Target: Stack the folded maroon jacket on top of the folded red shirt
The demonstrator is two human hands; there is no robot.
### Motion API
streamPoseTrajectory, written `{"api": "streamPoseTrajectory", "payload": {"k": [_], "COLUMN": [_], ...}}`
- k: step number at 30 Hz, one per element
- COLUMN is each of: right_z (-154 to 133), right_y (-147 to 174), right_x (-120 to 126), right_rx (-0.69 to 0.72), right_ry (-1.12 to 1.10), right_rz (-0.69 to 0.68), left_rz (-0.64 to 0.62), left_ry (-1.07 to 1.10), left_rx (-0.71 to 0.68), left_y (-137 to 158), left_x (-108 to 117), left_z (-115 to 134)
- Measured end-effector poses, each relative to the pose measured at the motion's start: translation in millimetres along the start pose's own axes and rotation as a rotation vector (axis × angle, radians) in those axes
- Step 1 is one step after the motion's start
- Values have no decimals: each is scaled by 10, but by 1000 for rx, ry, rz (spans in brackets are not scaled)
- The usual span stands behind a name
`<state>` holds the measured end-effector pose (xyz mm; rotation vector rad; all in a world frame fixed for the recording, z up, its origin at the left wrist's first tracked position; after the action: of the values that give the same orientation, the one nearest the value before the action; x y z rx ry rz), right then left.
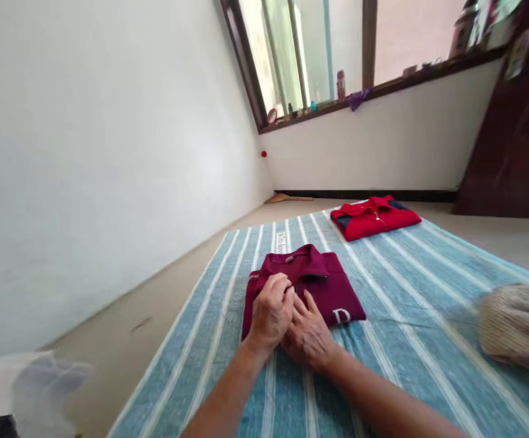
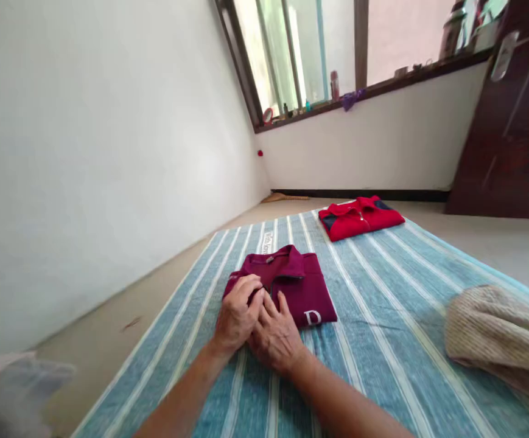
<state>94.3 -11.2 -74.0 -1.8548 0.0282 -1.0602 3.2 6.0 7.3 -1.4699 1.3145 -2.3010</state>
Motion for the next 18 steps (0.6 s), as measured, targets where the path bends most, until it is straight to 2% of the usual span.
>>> {"api": "streamPoseTrajectory", "payload": {"k": [5,10,14,18], "right_z": [19,85,126,214], "right_y": [22,-12,-56,-62], "right_x": [36,202,305,337], "right_rx": [55,84,71,6], "right_ry": [-4,-10,-14,22], "right_rz": [26,78,129,110], "left_rz": [51,54,24,-40], "left_ry": [-2,-59,-179,-263], "left_rx": [59,98,101,96], "left_y": [270,452,555,605], "left_x": [88,58,-12,-75], "left_z": [19,-11,-27,23]}}
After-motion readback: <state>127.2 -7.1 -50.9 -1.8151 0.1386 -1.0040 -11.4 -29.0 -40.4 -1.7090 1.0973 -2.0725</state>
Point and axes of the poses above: each hand's wrist, its own y-axis away from the middle knuckle, its own x-axis out of the back of the hand, z = x × y, the point moved 1 cm from there along -y, towards the middle knuckle, and after that the axes turned 2 degrees about -z, right-handed, at the moved point
